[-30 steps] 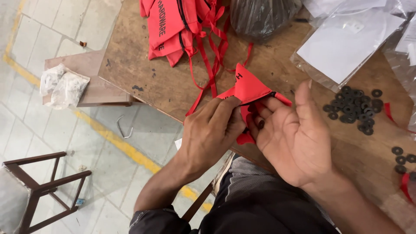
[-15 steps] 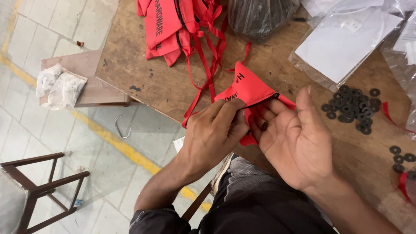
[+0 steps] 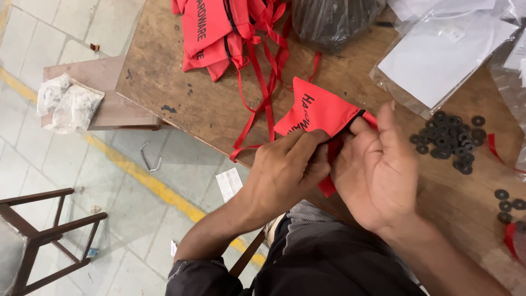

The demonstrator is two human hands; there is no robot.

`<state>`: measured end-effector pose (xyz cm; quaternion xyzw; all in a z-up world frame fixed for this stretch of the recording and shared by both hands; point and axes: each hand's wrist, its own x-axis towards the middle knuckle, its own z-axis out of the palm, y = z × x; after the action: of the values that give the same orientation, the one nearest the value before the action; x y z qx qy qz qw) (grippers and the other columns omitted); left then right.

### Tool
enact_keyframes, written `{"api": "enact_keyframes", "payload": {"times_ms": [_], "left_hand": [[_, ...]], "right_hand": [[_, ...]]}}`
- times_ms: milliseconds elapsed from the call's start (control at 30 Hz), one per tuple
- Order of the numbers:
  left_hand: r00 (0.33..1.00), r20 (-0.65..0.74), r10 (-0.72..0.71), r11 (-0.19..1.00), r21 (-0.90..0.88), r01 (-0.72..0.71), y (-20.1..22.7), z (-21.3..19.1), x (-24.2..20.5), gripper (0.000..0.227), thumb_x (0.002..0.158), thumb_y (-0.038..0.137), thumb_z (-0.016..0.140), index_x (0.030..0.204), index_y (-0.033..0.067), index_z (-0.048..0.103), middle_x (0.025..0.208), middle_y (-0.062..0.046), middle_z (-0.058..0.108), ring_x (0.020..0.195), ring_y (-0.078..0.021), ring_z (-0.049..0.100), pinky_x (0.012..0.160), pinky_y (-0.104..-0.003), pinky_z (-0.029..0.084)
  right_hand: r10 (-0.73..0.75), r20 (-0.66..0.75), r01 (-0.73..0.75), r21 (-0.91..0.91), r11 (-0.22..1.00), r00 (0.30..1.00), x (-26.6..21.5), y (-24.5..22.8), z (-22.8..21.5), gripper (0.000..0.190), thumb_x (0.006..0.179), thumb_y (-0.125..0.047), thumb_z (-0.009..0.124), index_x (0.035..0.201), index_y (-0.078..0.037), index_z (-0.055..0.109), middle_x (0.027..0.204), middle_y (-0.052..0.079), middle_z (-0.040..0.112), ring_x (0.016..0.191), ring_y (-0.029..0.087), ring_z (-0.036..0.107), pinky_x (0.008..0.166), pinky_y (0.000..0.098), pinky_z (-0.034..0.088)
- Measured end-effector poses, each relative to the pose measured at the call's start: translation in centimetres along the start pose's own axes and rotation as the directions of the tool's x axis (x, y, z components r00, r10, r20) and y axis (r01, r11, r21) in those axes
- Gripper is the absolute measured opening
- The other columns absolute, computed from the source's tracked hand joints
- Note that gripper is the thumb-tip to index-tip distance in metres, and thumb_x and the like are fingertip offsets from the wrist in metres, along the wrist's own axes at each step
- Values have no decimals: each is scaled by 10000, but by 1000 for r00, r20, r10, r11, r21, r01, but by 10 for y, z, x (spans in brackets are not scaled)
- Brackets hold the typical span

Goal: The person counts black washers by hand, places them into a small red drawstring bag along with a folded instruction sheet, and pulls the drawstrings to close the bag.

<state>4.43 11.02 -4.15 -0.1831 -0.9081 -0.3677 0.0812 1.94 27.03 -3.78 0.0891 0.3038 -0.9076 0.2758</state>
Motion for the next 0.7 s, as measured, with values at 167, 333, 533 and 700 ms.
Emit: {"api": "enact_keyframes", "payload": {"times_ms": [167,333,533,700], "left_hand": [[1000,15,-18,997,-71,19,-5,-2,1,265,930,54,721,1173,33,617,843,-118,616,730,-290,652,625,-417,518],[999,15,-32,994,-101,33,-8,-1,3,255,918,56,718,1154,36,623,860,-125,642,712,-294,664,602,-409,519],[999,6,-49,989,-138,49,-14,0,6,217,927,59,705,1133,36,639,887,-135,670,738,-306,687,616,-411,542],[997,-5,-76,984,-163,74,-24,9,13,189,929,69,697,1112,48,653,880,-133,689,731,-302,709,617,-403,567]], "right_hand": [[13,9,-13,-2,1000,1000,8,2,0,981,965,-704,264,1580,56,345,1615,105,424,1509,253,349,1264,418,215],[64,82,-53,-133,990,995,11,4,1,1099,878,-791,223,1619,18,281,1642,98,387,1501,262,347,1249,424,216],[85,-15,-86,-297,951,996,-3,8,-17,936,1020,-693,314,1643,2,248,1673,141,343,1320,247,370,1219,462,235],[-138,86,161,-407,899,987,-27,-13,-18,760,1053,-486,472,1568,41,282,1620,160,402,1508,225,401,1228,403,289]]}}
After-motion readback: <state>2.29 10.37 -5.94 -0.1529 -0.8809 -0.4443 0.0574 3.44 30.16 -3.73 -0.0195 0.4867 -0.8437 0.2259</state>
